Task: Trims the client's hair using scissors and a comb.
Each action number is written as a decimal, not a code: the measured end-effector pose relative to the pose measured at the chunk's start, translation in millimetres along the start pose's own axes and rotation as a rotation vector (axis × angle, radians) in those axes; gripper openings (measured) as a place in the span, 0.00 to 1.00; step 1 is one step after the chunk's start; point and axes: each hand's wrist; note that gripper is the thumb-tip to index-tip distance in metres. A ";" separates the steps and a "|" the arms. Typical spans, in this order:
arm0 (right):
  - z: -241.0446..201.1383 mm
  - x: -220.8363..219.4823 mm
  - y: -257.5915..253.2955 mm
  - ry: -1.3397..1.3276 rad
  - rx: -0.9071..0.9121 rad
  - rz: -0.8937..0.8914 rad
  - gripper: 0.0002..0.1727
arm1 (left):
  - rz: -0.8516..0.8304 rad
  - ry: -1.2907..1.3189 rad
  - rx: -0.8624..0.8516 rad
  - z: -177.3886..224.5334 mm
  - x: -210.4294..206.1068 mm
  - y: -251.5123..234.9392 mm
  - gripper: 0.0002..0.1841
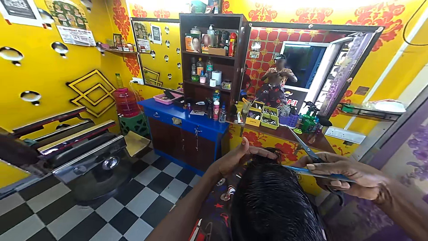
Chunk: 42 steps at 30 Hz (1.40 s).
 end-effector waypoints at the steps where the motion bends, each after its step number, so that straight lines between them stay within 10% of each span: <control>1: -1.0 0.1 -1.2 0.008 0.003 -0.008 0.12 | 0.003 0.124 -0.001 -5.6 0.3 3.1 0.57; 9: -4.1 -3.9 -2.5 0.076 -0.007 0.004 0.14 | 0.064 0.457 -0.319 -46.9 -10.9 62.4 0.26; 16: -8.1 -9.3 -2.0 0.111 0.031 0.044 0.13 | -0.103 -0.043 -0.285 11.2 -29.3 23.2 0.41; 42: -45.7 -25.6 11.4 0.252 0.233 0.073 0.10 | 0.002 -0.112 -0.234 -0.5 -13.0 -13.0 0.53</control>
Point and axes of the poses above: each hand's wrist, its own y-axis away from the middle knuckle, its own x-axis out of the back of the hand, z = x × y, and after that the axes turned 6 degrees about -y, right-handed
